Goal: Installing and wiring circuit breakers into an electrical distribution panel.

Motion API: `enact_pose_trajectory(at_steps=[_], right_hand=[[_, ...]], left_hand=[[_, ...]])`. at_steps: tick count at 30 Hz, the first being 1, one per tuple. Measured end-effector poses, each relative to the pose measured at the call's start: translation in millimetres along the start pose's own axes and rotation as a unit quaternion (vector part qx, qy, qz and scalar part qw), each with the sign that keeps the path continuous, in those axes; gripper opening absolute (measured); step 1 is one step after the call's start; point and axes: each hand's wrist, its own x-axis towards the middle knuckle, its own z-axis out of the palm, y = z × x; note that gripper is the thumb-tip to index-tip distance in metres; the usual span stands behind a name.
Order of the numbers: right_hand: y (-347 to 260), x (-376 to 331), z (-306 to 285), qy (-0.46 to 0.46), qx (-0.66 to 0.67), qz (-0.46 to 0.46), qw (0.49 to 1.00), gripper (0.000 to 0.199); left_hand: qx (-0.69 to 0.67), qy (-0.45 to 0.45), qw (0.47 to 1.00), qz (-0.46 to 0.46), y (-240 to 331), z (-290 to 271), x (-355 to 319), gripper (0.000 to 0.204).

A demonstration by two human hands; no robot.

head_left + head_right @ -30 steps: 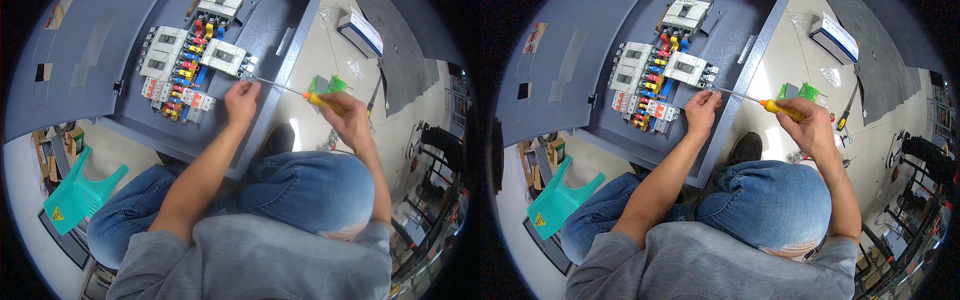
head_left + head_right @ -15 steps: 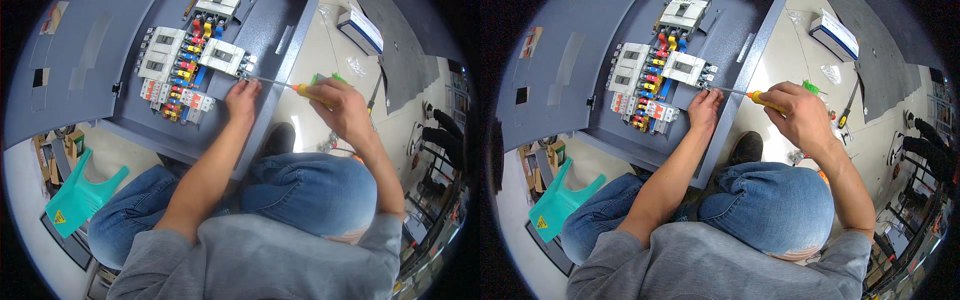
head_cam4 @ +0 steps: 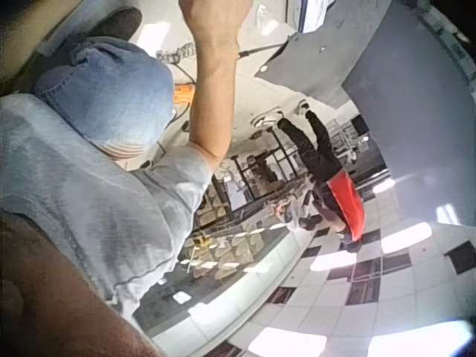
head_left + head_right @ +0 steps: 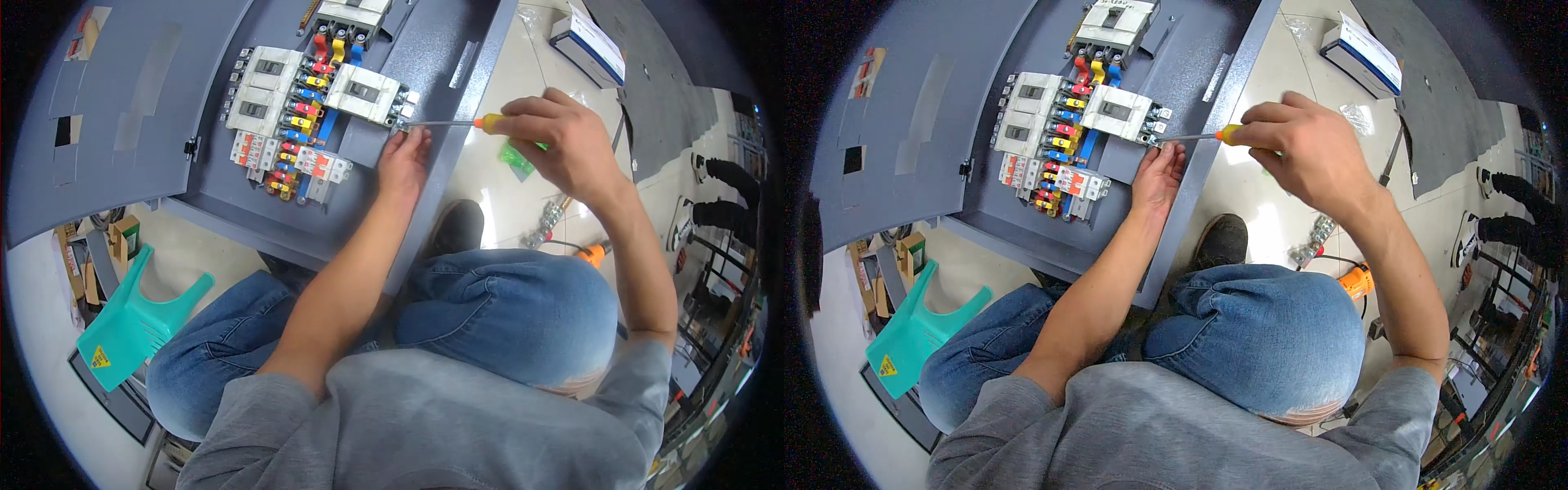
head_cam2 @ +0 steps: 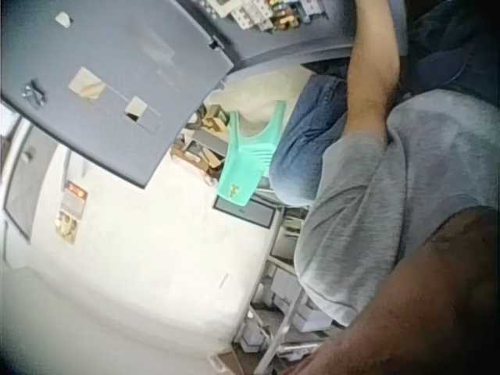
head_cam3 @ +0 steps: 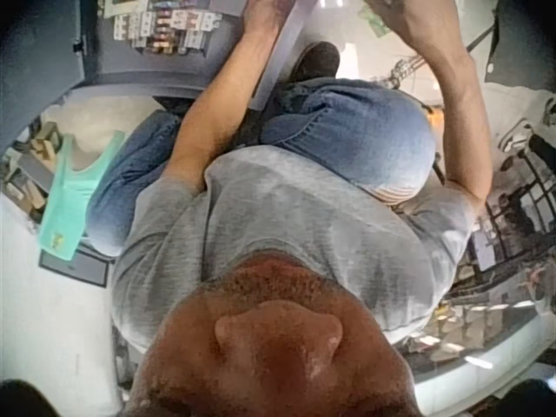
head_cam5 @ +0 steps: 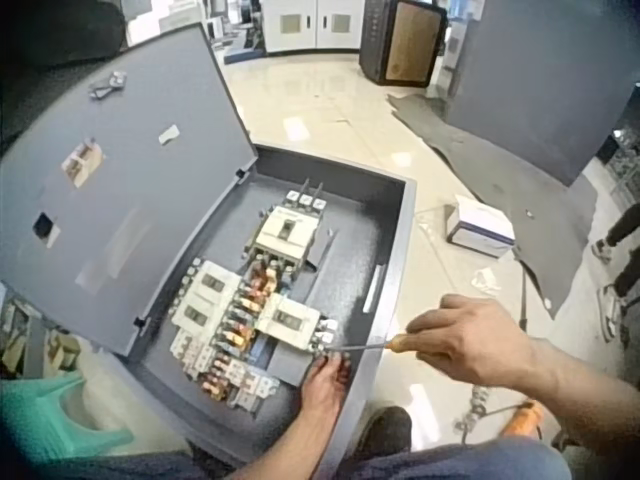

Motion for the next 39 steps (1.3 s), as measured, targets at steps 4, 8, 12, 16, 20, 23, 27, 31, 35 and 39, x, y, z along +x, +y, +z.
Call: enact_pose_trajectory(at_steps=[4, 8, 12, 16, 20, 23, 27, 31, 35, 39], right_hand=[[-3.5, 16.6, -7.0, -0.009, -0.031, -0.049, 0.998, 0.018], [-11.2, 19.5, -6.2, 0.002, -0.052, -0.058, 0.997, 0.017], [-19.6, 22.4, -5.9, -0.027, -0.029, 0.0, 0.999, 0.017], [-38.8, 32.9, -2.1, -0.04, 0.006, 0.086, 0.996, 0.013], [-58.8, 58.2, -13.2, 0.022, 0.023, -0.024, 0.999, 0.01], [-71.5, 85.0, -17.9, -0.004, -0.032, -0.034, 0.999, 0.012], [-84.8, 112.0, -22.0, -0.029, -0.071, 0.037, 0.996, 0.012], [-82.8, 128.6, -22.4, -0.036, -0.09, 0.047, 0.994, 0.01], [-81.6, 138.4, -11.9, -0.038, -0.055, 0.025, 0.997, 0.012], [-65.1, 113.3, -15.7, 0.09, -0.028, -0.144, 0.985, 0.013]], left_hand=[[-0.007, -0.04, 0.999, -0.033, 0.9, -3.5, 3.7, 0.017], [0.002, -0.045, 0.998, -0.037, 0.2, -6.8, 3.6, 0.019], [-0.008, -0.042, 0.999, -0.03, 3.9, -5.1, 4.3, 0.017], [-0.035, -0.023, 0.999, -0.021, 6.3, -2.5, 4.9, 0.016], [-0.046, -0.043, 0.998, -0.019, 3.7, -12.8, 13.3, 0.018], [-0.064, -0.069, 0.995, -0.013, 2.8, -12.1, 16.9, 0.019], [0.069, -0.031, 0.997, 0.021, 15.1, 18.5, -18.1, 0.019], [0.559, 0.055, 0.731, 0.387, 39.5, 39.1, -36.8, 0.02], [0.575, -0.086, 0.619, 0.528, 97.0, 38.5, -15.1, 0.02], [0.713, -0.184, 0.558, 0.382, 141.6, 60.2, -22.4, 0.02]])
